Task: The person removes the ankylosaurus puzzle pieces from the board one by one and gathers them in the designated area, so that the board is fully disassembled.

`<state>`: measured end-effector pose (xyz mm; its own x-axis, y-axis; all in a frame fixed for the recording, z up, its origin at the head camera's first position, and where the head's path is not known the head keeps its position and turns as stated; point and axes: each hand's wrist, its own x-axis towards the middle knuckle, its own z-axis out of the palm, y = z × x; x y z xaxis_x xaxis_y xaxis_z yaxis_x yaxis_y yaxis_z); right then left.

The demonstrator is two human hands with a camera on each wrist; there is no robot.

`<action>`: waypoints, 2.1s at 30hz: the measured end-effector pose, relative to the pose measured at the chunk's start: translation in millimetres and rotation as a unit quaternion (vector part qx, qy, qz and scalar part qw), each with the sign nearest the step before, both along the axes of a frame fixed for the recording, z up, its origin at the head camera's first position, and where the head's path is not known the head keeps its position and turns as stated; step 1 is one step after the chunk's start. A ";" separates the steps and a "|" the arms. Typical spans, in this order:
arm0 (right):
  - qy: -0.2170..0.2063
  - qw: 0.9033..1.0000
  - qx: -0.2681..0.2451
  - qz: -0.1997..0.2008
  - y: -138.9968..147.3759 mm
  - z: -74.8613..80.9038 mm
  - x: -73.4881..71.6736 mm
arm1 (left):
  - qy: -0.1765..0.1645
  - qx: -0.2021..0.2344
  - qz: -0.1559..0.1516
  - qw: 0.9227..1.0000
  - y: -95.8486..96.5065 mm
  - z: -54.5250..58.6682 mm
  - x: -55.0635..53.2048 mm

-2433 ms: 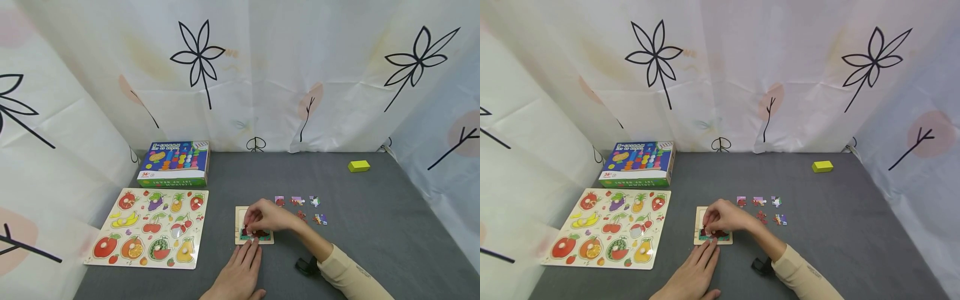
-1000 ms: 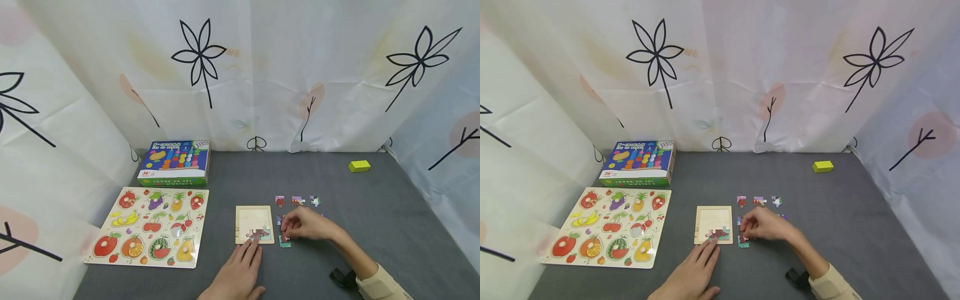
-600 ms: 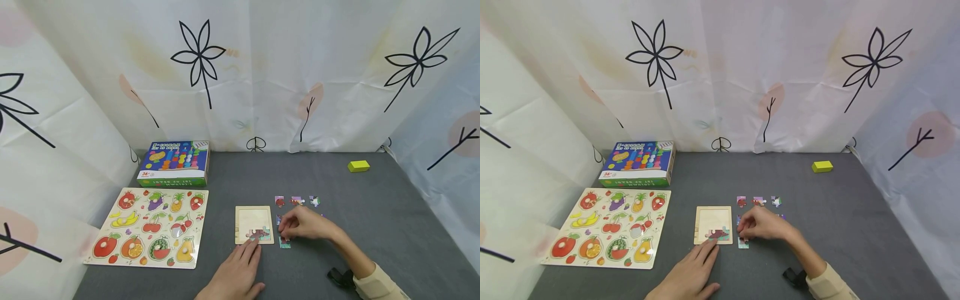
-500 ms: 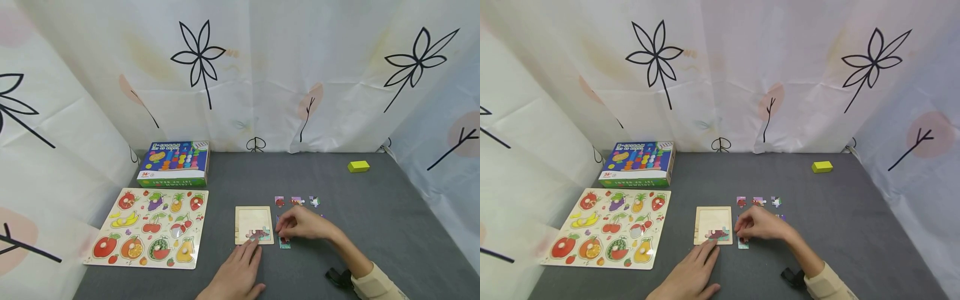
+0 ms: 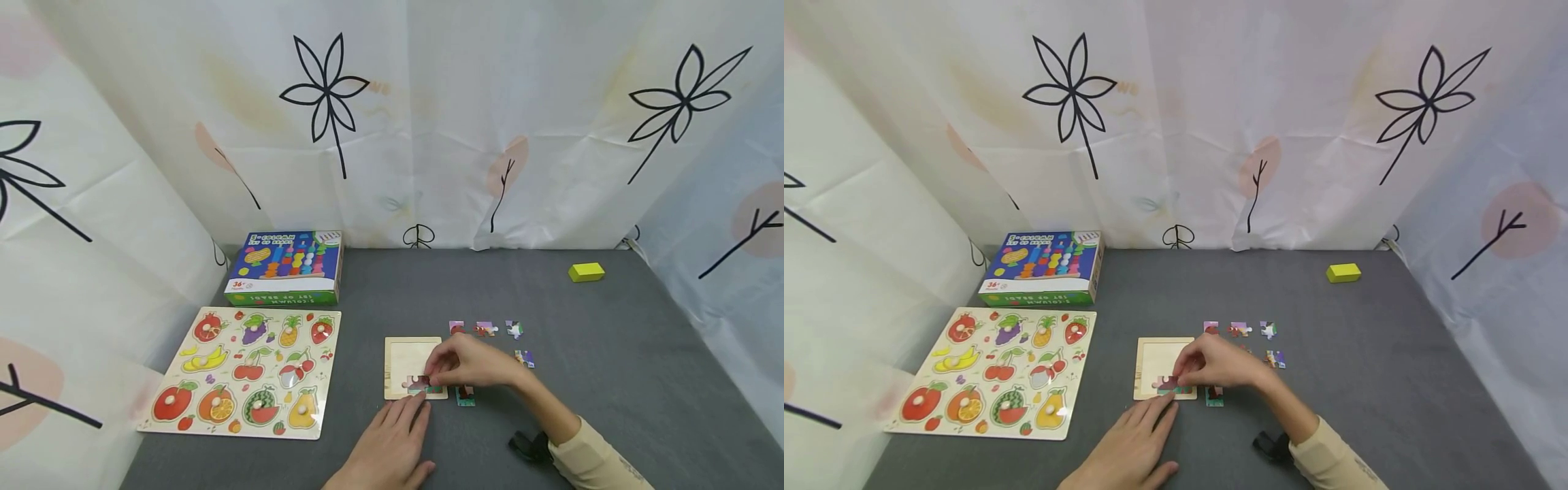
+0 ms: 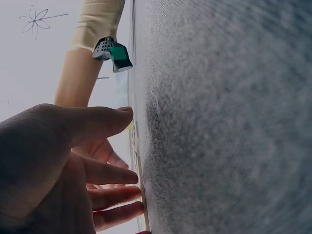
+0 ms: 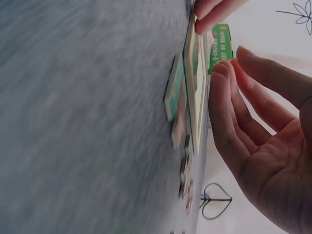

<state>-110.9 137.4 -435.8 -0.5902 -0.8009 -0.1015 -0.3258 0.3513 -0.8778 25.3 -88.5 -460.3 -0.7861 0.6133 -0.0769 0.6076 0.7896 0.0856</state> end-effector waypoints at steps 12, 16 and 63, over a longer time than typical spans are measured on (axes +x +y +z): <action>0.011 1.000 0.020 0.020 -21.9 -6.7 -12.1 | -0.051 -0.004 0.006 0.999 7.0 -1.4 -0.8; 0.029 0.998 0.043 0.020 -27.6 -6.8 -11.9 | -0.042 -0.006 0.002 0.999 5.6 -2.3 0.1; -0.039 0.998 -0.006 -0.056 65.9 2.8 7.4 | -0.017 -0.004 -0.003 1.000 1.9 -5.8 1.5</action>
